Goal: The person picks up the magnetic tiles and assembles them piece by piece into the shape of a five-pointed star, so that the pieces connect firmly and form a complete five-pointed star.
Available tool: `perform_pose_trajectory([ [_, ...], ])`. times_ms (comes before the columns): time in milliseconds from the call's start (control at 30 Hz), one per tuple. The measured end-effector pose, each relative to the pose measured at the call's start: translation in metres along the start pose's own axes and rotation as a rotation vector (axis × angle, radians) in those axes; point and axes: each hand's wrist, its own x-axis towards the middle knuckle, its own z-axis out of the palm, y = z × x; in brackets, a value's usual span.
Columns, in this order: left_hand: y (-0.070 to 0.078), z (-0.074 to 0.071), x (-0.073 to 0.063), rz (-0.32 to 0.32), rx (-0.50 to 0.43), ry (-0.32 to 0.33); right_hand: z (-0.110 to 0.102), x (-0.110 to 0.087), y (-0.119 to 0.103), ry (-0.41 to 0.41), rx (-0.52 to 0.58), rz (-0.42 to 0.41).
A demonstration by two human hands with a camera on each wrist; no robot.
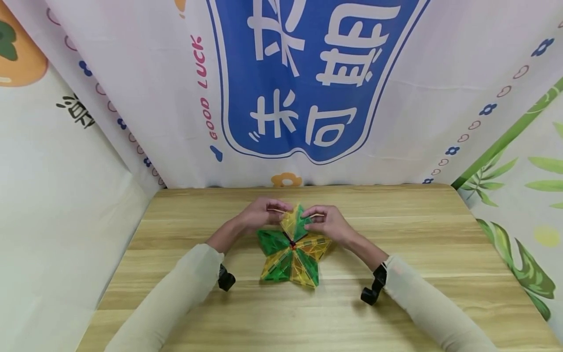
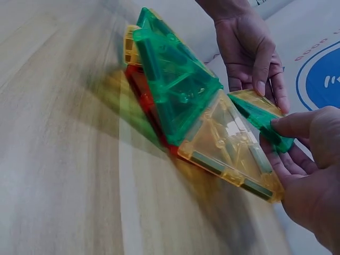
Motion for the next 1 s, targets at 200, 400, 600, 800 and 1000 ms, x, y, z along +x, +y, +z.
perform_pose_trajectory([
  [200,-0.005,-0.006,0.005,-0.037,-0.014,-0.044,0.000,0.002,0.004,0.010,-0.066,-0.005],
  [400,-0.010,-0.005,0.013,-0.040,0.007,-0.040,-0.001,0.006,0.011,0.030,-0.068,0.003],
  [600,-0.020,0.002,0.020,0.024,0.217,-0.073,0.001,0.009,0.019,0.002,-0.053,0.044],
  [800,-0.022,0.004,0.019,0.042,0.214,-0.105,0.000,0.008,0.019,-0.007,-0.058,0.057],
  [1000,-0.020,-0.001,0.007,0.090,0.237,-0.025,-0.010,-0.003,0.015,-0.003,-0.088,0.051],
])
